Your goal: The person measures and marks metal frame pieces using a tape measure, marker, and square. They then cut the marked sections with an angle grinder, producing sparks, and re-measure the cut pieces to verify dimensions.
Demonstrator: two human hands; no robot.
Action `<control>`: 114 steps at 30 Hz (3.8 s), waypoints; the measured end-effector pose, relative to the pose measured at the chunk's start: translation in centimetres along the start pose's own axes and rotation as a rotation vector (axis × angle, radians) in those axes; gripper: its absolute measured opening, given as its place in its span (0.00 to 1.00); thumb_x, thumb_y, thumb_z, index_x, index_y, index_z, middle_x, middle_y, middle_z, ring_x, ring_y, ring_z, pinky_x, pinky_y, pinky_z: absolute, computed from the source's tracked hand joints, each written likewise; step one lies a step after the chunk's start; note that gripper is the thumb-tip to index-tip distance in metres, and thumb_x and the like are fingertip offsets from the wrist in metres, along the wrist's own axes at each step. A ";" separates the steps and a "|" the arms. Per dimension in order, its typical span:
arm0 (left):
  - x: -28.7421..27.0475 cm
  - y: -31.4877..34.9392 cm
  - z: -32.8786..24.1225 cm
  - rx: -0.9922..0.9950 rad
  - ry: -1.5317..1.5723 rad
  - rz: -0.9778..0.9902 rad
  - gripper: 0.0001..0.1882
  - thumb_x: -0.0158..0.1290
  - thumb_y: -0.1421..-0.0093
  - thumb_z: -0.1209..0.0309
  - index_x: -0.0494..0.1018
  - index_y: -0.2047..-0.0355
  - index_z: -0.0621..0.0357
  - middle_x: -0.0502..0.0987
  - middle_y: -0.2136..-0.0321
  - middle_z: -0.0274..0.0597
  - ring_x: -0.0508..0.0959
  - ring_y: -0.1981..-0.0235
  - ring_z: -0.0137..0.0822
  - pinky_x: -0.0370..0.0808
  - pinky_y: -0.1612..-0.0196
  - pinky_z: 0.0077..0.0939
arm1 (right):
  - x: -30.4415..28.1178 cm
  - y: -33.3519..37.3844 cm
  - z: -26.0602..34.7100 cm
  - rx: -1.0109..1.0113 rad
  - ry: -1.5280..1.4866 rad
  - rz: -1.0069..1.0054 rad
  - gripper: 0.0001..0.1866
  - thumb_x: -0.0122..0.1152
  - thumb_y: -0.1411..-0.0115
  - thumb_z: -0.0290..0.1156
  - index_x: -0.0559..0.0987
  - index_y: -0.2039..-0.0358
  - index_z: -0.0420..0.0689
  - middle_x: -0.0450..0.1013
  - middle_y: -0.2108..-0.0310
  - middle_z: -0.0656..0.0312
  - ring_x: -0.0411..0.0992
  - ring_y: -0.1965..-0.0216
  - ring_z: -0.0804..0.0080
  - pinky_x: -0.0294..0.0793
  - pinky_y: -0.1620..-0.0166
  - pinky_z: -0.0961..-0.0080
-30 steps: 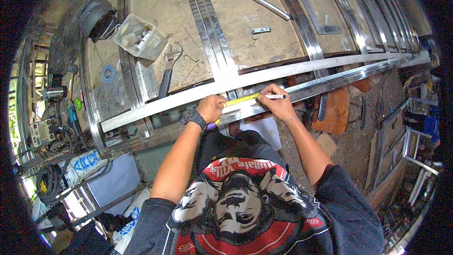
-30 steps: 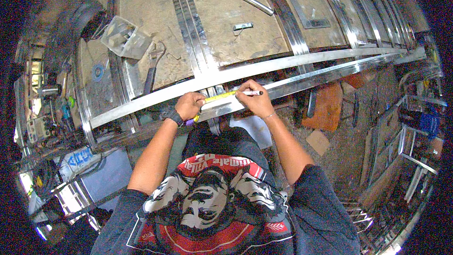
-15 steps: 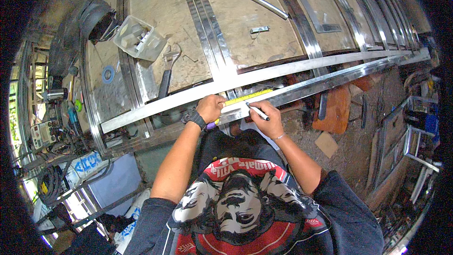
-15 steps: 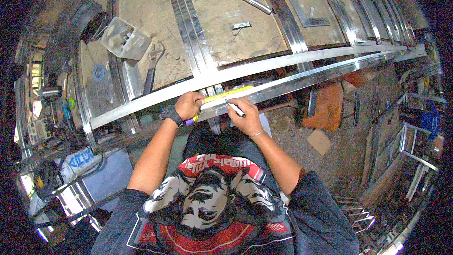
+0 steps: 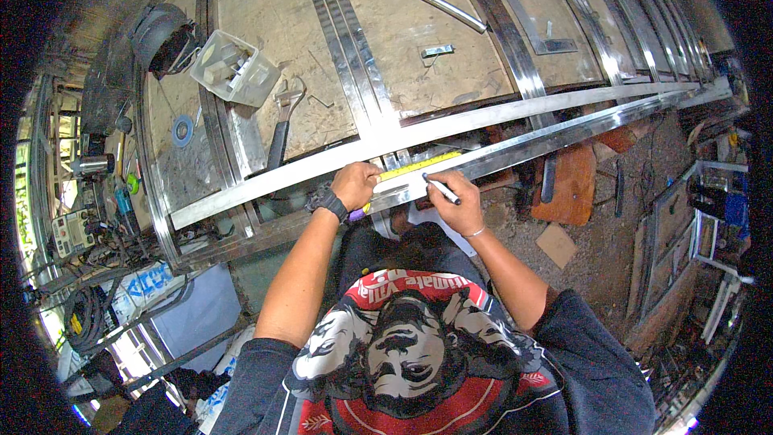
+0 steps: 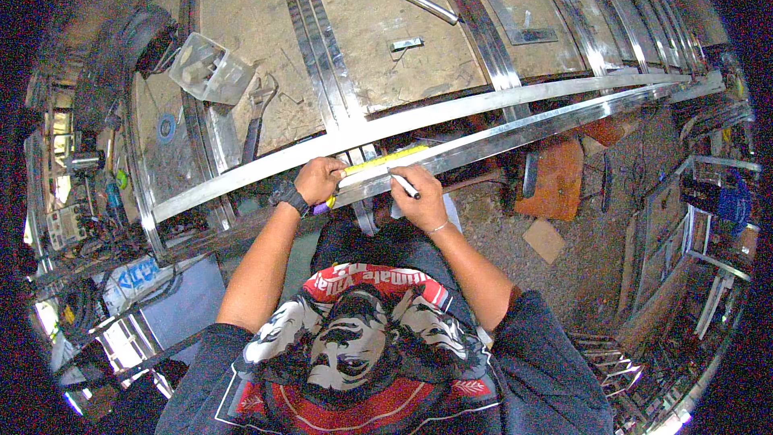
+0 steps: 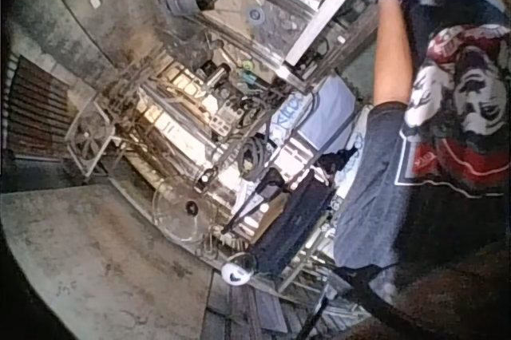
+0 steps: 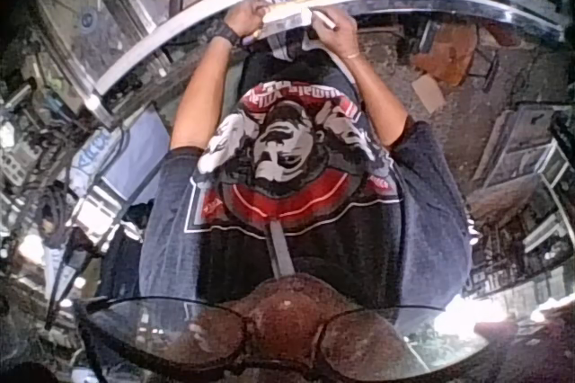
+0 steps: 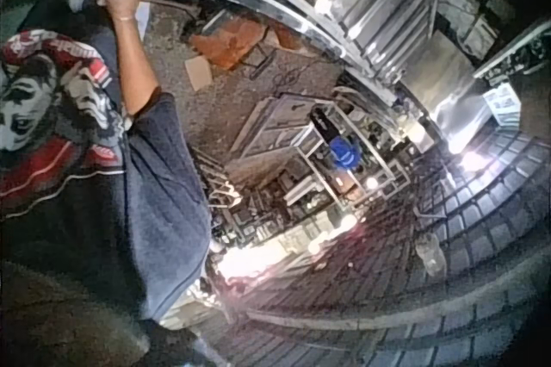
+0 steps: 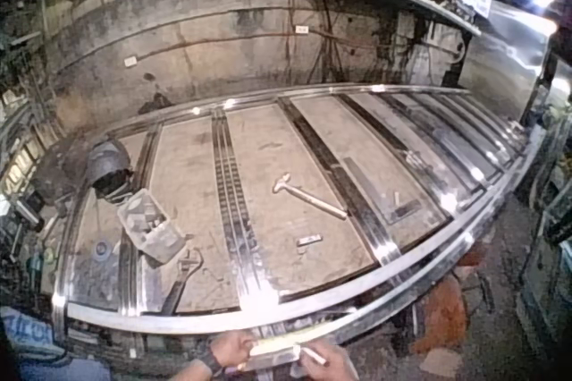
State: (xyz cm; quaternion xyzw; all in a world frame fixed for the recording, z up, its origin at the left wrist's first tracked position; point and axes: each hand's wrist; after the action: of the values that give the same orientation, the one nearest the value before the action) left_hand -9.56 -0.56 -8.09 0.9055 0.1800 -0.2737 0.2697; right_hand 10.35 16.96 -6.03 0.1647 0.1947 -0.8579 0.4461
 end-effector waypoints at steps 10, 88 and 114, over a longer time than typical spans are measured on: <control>0.3 0.0 0.5 -0.037 -0.028 0.001 0.13 0.55 0.36 0.66 0.84 0.54 0.52 0.84 0.62 0.54 0.83 0.60 0.52 0.78 0.53 0.43 | -2.9 -0.7 -1.1 0.219 -0.129 -0.161 0.10 0.65 0.38 0.25 0.84 0.56 0.40 0.82 0.61 0.55 0.80 0.59 0.71 0.77 0.54 0.74; -0.3 0.6 -1.2 -0.108 -0.063 0.015 0.14 0.55 0.35 0.62 0.84 0.54 0.52 0.85 0.58 0.47 0.84 0.56 0.48 0.78 0.49 0.40 | -3.7 -2.4 -2.0 0.180 0.005 0.071 0.06 0.68 0.43 0.28 0.80 0.70 0.39 0.80 0.73 0.52 0.81 0.72 0.62 0.78 0.66 0.68; -0.2 0.5 -0.9 -0.072 -0.089 0.004 0.14 0.55 0.35 0.62 0.84 0.55 0.52 0.84 0.57 0.47 0.83 0.56 0.50 0.78 0.50 0.41 | -4.6 -2.4 -2.4 0.219 0.000 0.021 0.07 0.67 0.42 0.28 0.80 0.68 0.39 0.80 0.71 0.51 0.82 0.68 0.61 0.79 0.62 0.68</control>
State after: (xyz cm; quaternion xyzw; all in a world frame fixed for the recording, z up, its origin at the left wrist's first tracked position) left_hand -9.15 -0.44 -7.14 0.8826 0.1755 -0.3066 0.3103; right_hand 11.12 22.55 -5.55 0.2145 0.0981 -0.8693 0.4344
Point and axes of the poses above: each hand's wrist, its own y-axis away from the middle knuckle, its own x-axis out of the palm, z = x × y
